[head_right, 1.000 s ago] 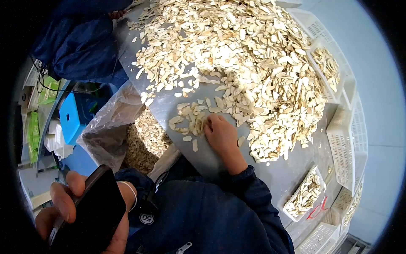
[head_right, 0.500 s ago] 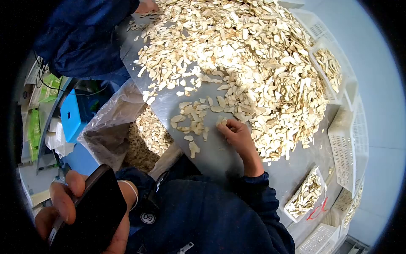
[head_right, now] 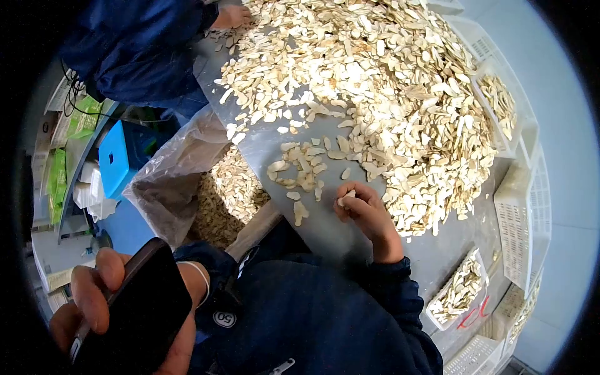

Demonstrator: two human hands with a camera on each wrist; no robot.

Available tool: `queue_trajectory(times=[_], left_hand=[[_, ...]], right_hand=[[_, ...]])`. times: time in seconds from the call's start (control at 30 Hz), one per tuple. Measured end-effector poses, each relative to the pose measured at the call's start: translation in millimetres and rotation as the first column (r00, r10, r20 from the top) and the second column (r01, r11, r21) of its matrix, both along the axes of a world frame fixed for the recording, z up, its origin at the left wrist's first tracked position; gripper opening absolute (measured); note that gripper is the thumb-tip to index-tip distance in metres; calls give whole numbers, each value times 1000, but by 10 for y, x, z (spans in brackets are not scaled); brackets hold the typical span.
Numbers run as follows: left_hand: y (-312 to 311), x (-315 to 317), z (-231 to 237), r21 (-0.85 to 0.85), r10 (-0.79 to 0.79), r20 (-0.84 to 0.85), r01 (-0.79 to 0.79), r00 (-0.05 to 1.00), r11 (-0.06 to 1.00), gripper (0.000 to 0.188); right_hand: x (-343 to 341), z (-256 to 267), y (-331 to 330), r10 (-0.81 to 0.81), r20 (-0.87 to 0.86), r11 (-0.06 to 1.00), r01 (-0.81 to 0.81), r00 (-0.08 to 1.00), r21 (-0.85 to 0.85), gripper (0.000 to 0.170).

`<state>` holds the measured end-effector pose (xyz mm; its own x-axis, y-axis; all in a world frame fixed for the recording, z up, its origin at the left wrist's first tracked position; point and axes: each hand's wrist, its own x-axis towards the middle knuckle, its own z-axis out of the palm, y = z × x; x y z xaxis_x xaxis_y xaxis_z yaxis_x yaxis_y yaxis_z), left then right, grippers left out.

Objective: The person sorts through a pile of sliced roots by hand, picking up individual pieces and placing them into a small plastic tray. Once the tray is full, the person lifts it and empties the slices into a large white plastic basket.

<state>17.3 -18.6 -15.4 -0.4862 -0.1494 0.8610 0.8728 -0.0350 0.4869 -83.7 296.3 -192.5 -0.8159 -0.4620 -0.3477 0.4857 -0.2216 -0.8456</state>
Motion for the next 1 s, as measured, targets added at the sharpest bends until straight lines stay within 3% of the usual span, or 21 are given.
queue_trajectory(times=[0.1, 0.17, 0.27, 0.4, 0.5, 0.6, 0.73, 0.8, 0.87, 0.93, 1.0], left_hand=[[-116, 58, 59, -137, -71, 72, 80, 995, 987, 74], [-82, 92, 61, -73, -17, 18, 19, 1000, 997, 75], [62, 136, 21, 160, 149, -113, -130, 982, 979, 82], [-51, 259, 24, 110, 38, 9, -38, 999, 993, 90], [-31, 149, 113, 33, -72, 44, 71, 996, 997, 94], [-4, 79, 163, 13, -115, 30, 115, 993, 993, 96], [12, 73, 147, 21, -145, 46, 145, 988, 989, 92], [-113, 69, 190, -61, -269, 83, 274, 960, 960, 80], [-163, 44, 172, -79, -354, 59, 357, 934, 931, 75], [-113, -16, 60, -1, -352, -68, 353, 933, 936, 79], [-190, 36, 147, -21, -411, 81, 414, 908, 910, 85]], right_hand=[[50, 132, -115, -33, 118, 973, 58, 993, -222, 8], [74, 91, -105, 38, 100, 985, -21, 994, -172, 9], [105, -3, -79, 206, 124, 978, -207, 971, -6, 11], [278, 60, -242, 366, 204, 883, -408, 908, 230, 18], [414, -35, -356, 540, 190, 812, -567, 820, 139, 26], [311, -121, -463, 601, 187, 742, -629, 777, 232, 32], [17, -254, -602, 288, -133, 924, -238, 949, 298, 33], [-169, -66, -564, 296, -320, 824, -71, 900, 563, 29], [-277, 29, -505, 393, -437, 604, 131, 809, 786, 28], [-328, 39, -496, 446, -537, 529, 273, 716, 803, 25], [-376, -95, -472, 528, -577, 469, 352, 623, 810, 22]])
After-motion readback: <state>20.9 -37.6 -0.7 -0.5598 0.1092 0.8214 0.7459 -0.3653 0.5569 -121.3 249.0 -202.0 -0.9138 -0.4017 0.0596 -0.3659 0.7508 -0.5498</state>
